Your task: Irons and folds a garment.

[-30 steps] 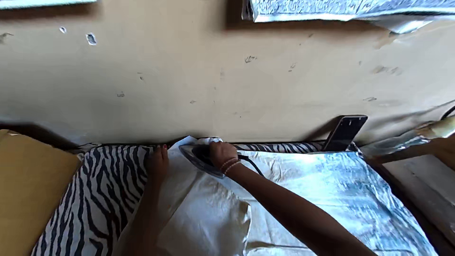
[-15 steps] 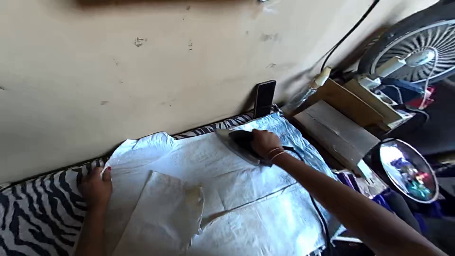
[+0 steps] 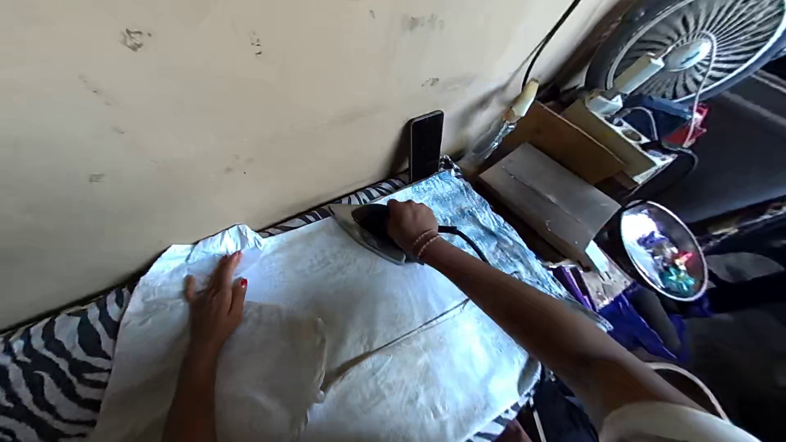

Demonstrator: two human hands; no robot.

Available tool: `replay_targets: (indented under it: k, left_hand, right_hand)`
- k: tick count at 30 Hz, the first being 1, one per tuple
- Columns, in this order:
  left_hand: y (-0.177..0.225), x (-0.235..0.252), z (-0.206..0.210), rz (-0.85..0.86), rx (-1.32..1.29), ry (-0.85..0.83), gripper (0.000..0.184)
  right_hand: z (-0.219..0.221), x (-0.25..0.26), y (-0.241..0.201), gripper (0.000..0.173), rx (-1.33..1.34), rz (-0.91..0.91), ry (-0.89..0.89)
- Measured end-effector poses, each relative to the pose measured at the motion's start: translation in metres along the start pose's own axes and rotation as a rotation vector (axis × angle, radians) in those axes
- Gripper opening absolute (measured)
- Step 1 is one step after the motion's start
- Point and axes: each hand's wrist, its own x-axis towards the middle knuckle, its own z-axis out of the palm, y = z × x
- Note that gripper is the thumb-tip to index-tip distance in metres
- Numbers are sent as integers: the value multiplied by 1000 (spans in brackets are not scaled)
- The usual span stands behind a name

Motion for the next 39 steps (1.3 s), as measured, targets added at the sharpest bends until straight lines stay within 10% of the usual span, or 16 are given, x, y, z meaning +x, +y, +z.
replay_targets:
  k: [13,18,23,39]
  left_hand:
    - [-1,-1,1,48,7,66,64]
    - [1,-2,1,44,26,69,65]
    - [5,-3,1,15,73,35,71]
    - [-8,-1,-3,44,29,-21,67]
  right_hand:
    - [-17,-31,39,35,-89,60,-220]
    - [-32,16,107,23,-33,246,39]
    - [-41,36,86,24,-51,243,3]
    - [-33,-31,163,21,106,570,176]
